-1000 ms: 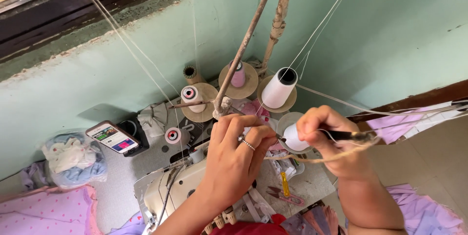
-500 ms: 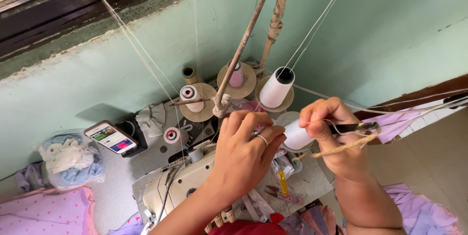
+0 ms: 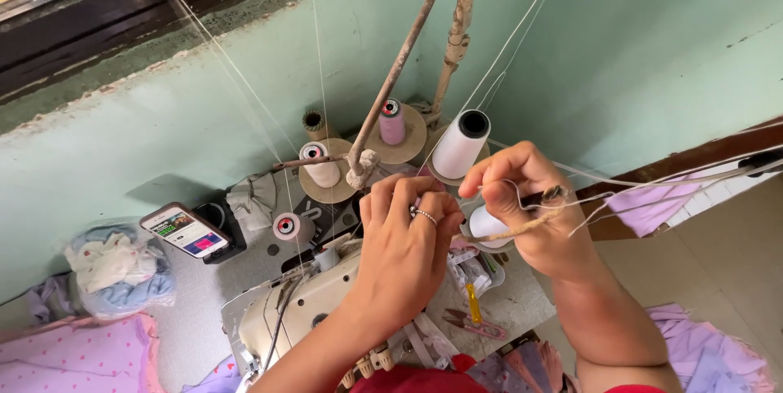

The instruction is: The person threads a sewing machine by guiding white thread through a metal guide and a needle. They use a small tool to assist in threading and scissors to cut the thread.

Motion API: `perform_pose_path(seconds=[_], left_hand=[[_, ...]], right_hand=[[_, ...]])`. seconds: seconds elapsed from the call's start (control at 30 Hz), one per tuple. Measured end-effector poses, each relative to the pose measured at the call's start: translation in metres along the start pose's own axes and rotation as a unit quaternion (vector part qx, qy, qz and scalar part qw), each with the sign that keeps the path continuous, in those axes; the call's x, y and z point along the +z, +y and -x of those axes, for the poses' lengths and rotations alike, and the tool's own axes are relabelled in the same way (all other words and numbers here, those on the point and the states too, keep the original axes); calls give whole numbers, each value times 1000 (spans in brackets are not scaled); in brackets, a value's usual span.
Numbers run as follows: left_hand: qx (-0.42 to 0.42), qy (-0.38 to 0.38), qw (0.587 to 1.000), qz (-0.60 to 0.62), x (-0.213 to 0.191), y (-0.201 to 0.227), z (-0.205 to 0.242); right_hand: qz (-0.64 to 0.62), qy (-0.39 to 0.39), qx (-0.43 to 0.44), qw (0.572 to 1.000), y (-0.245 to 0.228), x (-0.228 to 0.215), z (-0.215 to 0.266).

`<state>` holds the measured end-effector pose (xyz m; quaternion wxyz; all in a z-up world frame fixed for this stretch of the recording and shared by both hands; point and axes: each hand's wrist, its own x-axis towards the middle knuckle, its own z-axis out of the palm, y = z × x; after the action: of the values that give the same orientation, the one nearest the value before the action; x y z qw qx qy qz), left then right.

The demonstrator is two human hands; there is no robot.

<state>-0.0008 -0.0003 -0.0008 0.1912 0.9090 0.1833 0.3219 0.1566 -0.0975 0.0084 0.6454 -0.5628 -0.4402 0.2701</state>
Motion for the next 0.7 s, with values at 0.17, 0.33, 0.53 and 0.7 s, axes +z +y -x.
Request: perform_pose_path(seconds=[0.17,0.33,0.53,0.7], left_hand=[[12,27,999,-29,4,7,10],[22,106,993,-50,22,15,21],[33,126,991,-29,26,20,21],[42,158,986,-39,27,6,28]], right_hand=[[-119,-65,-14,991,17,-9,15],[-130,-52,-14,990,43,-15,35],[-142,10,-75,987,49,-16,46],[-117,70,-82,987,52,-18,43]])
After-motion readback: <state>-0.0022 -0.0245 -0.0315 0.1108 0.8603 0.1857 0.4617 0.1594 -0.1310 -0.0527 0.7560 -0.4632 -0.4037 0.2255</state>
